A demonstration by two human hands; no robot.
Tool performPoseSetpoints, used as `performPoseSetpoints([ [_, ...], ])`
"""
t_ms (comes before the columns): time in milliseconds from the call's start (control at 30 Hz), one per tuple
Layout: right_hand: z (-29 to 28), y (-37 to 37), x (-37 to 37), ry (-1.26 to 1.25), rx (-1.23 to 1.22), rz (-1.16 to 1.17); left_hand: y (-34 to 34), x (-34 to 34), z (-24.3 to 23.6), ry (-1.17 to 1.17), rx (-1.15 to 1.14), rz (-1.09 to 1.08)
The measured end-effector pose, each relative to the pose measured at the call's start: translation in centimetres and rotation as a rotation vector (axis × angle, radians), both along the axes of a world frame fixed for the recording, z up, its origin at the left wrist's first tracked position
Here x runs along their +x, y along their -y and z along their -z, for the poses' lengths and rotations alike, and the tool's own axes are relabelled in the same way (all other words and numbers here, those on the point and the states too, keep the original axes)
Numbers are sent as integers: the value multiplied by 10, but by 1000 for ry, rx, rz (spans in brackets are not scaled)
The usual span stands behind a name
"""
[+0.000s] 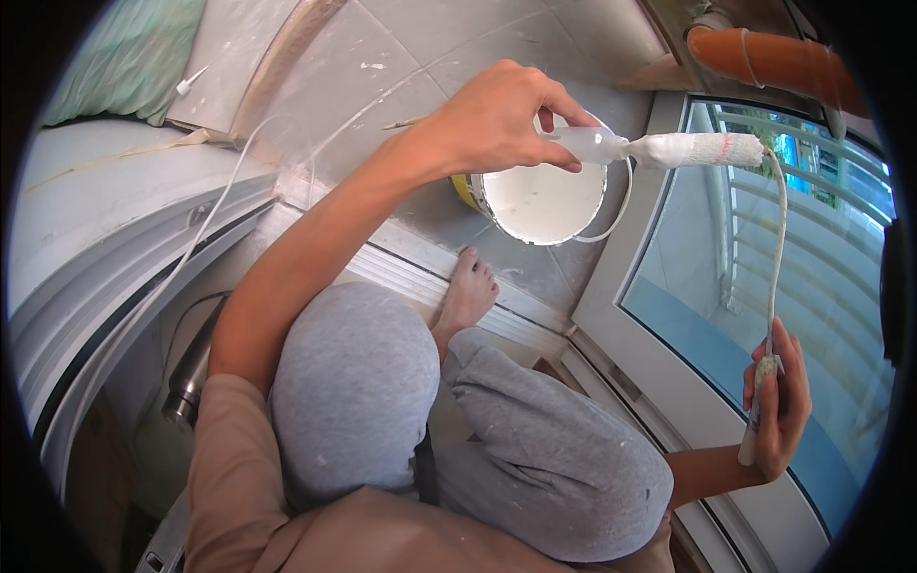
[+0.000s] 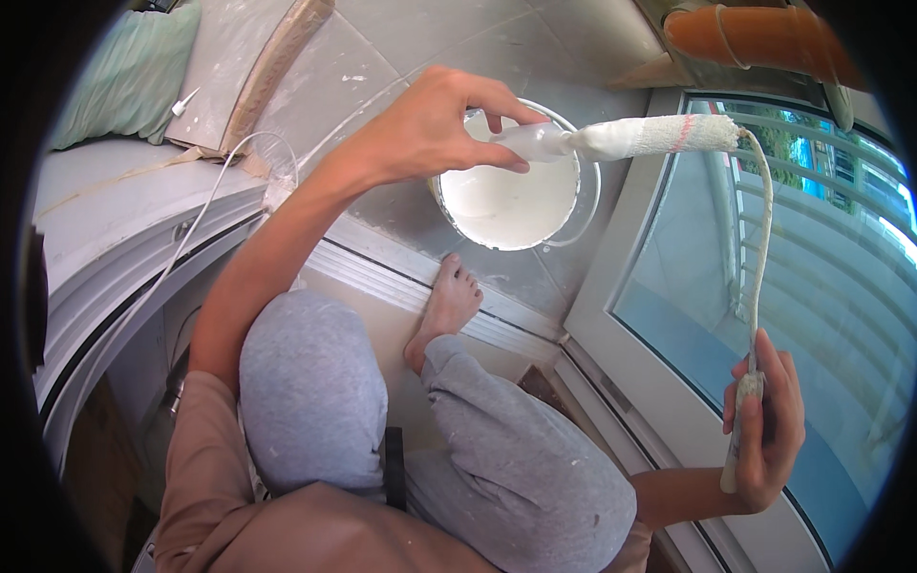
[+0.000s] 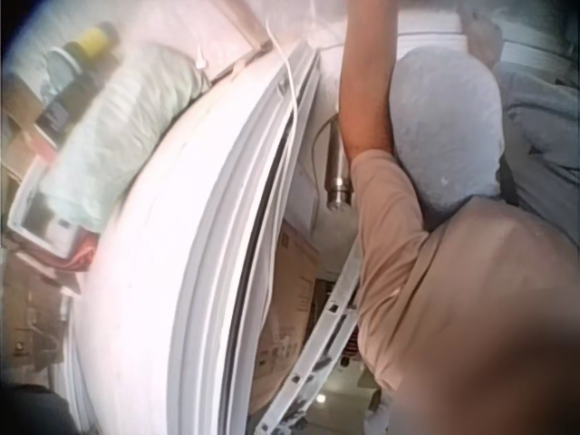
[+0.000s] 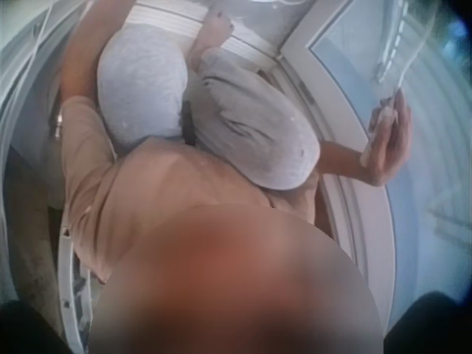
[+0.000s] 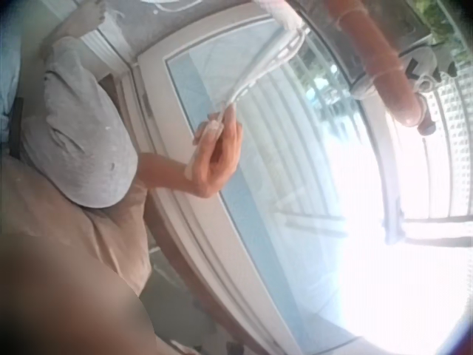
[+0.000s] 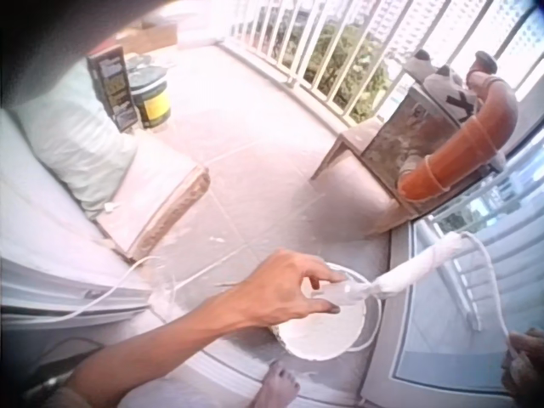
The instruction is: The person selects a paintbrush from a blue case, opens a small paint container, and walks through a room with other workers. They then pour a liquid from a small bottle into a paint bucket and stir the mixture with a roller.
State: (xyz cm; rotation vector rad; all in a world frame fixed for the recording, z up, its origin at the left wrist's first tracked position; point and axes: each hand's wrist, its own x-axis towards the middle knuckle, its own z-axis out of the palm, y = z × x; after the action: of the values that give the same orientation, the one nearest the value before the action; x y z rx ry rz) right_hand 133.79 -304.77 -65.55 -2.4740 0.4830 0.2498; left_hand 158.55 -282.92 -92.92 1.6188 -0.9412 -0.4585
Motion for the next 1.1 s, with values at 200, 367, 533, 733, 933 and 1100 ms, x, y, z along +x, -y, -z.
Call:
performPoseSetpoints([
  [200, -1, 1, -1, 8, 10, -33, 0, -1, 0, -8, -6, -3],
  [367, -1, 2, -4, 11, 7, -49, 1, -2, 0, -17, -29, 0],
  [533, 0, 3, -4, 17, 24, -51, 4, -2, 1, -22, -62, -2],
  [733, 0, 3, -4, 6, 6, -53, 6, -2, 3, -14, -56, -10],
  [933, 0, 0, 0, 4, -11, -42, 5, -1, 4, -9, -85, -10],
  [1100, -5, -3, 1, -24, -68, -39, 4, -1, 6, -21, -73, -15],
])
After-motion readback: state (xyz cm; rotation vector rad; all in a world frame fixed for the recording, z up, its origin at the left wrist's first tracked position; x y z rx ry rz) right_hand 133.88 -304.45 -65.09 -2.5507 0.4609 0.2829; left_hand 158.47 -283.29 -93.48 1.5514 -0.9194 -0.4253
